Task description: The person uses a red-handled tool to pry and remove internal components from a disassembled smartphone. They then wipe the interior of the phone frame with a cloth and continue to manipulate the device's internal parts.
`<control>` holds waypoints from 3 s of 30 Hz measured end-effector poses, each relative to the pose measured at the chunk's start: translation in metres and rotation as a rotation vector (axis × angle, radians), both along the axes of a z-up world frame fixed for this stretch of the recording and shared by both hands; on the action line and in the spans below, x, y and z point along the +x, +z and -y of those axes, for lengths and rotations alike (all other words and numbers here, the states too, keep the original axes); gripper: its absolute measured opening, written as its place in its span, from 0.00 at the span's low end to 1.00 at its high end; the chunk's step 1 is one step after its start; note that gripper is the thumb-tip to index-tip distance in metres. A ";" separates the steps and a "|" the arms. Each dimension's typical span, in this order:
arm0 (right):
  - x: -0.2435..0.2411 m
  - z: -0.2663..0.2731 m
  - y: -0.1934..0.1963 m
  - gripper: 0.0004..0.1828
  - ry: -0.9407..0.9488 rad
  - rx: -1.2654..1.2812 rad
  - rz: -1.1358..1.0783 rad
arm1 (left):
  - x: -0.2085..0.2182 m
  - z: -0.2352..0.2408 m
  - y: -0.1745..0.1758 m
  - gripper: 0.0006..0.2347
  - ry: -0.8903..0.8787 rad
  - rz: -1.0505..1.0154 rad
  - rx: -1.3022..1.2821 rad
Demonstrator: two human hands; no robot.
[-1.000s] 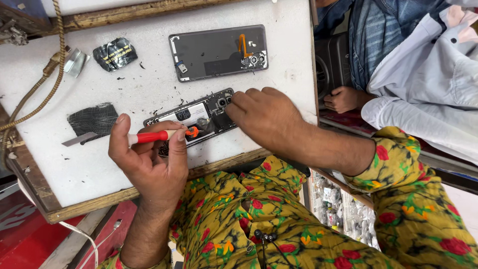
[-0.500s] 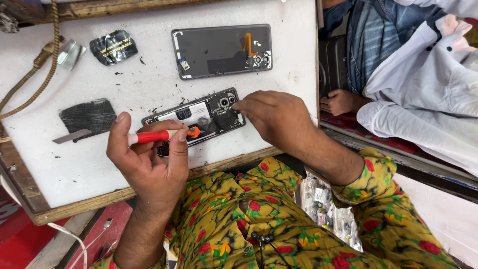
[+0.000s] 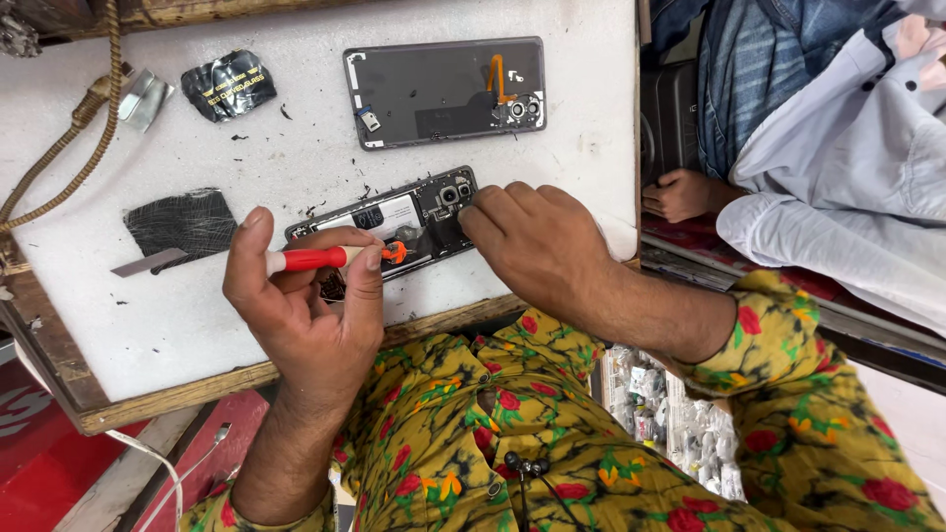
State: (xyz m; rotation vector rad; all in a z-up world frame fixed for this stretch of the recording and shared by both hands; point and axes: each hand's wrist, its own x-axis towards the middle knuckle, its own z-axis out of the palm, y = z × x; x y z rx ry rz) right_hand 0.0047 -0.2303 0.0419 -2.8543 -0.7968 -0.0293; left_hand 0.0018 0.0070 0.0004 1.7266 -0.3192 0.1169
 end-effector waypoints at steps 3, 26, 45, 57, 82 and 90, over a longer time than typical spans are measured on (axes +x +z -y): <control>0.003 0.003 -0.001 0.12 0.006 0.025 -0.030 | -0.002 -0.001 0.003 0.31 0.006 0.002 0.008; -0.025 0.012 -0.042 0.13 -0.347 0.525 -0.051 | 0.014 0.047 -0.021 0.29 -0.095 0.117 0.139; -0.031 0.020 -0.060 0.08 -0.360 0.587 -0.103 | 0.009 0.060 -0.011 0.32 -0.160 0.240 0.127; -0.032 0.020 -0.065 0.11 -0.381 0.556 -0.070 | 0.013 0.065 -0.001 0.29 -0.204 0.493 0.227; -0.023 0.029 -0.029 0.15 -0.301 0.497 -0.007 | 0.029 0.052 -0.004 0.29 -0.125 0.458 0.320; -0.036 0.033 -0.036 0.15 -0.441 0.527 0.022 | 0.029 0.052 -0.015 0.29 -0.160 0.506 0.346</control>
